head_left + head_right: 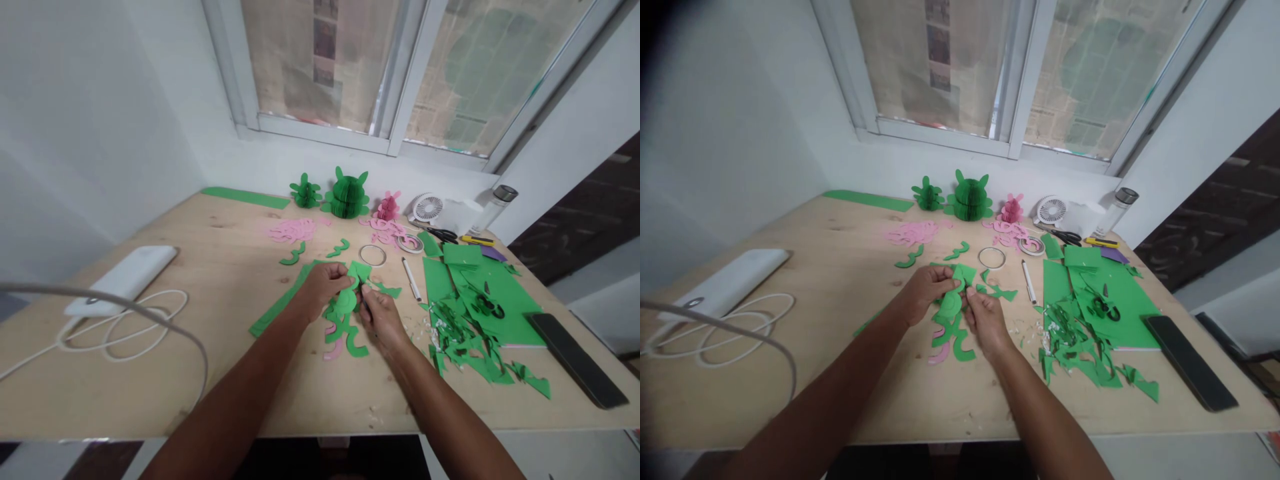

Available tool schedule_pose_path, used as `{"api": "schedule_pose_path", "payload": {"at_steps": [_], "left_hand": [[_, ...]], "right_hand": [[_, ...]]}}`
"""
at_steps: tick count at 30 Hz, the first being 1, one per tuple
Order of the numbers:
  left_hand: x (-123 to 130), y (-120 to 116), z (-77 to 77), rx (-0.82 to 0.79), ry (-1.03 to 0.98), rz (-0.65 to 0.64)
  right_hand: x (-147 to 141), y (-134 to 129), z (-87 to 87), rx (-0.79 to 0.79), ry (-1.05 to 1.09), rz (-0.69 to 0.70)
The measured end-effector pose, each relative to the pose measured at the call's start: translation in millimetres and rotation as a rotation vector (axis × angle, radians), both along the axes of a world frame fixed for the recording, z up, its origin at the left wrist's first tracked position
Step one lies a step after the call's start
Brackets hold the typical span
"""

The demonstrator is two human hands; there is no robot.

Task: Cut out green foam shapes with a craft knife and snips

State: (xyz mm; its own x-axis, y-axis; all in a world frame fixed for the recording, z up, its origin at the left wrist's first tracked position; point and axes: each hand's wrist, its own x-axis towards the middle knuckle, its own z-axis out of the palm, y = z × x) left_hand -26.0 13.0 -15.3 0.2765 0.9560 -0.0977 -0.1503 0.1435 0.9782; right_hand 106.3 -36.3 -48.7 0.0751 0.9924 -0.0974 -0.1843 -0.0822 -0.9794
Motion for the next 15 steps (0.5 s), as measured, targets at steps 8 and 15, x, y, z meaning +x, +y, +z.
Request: {"api": "schedule_pose_path", "payload": {"at_steps": [8, 15], "left_hand": [[-3.3, 2.1, -4.4, -0.009, 0.008, -0.045], [-2.9, 2.0, -6.2, -0.018, 0.001, -0.049]], "right_hand": [[1.1, 0.2, -1.9, 0.02, -0.029, 0.02], [2.6, 1.7, -8.6, 0.032, -0.003, 0.037]]}}
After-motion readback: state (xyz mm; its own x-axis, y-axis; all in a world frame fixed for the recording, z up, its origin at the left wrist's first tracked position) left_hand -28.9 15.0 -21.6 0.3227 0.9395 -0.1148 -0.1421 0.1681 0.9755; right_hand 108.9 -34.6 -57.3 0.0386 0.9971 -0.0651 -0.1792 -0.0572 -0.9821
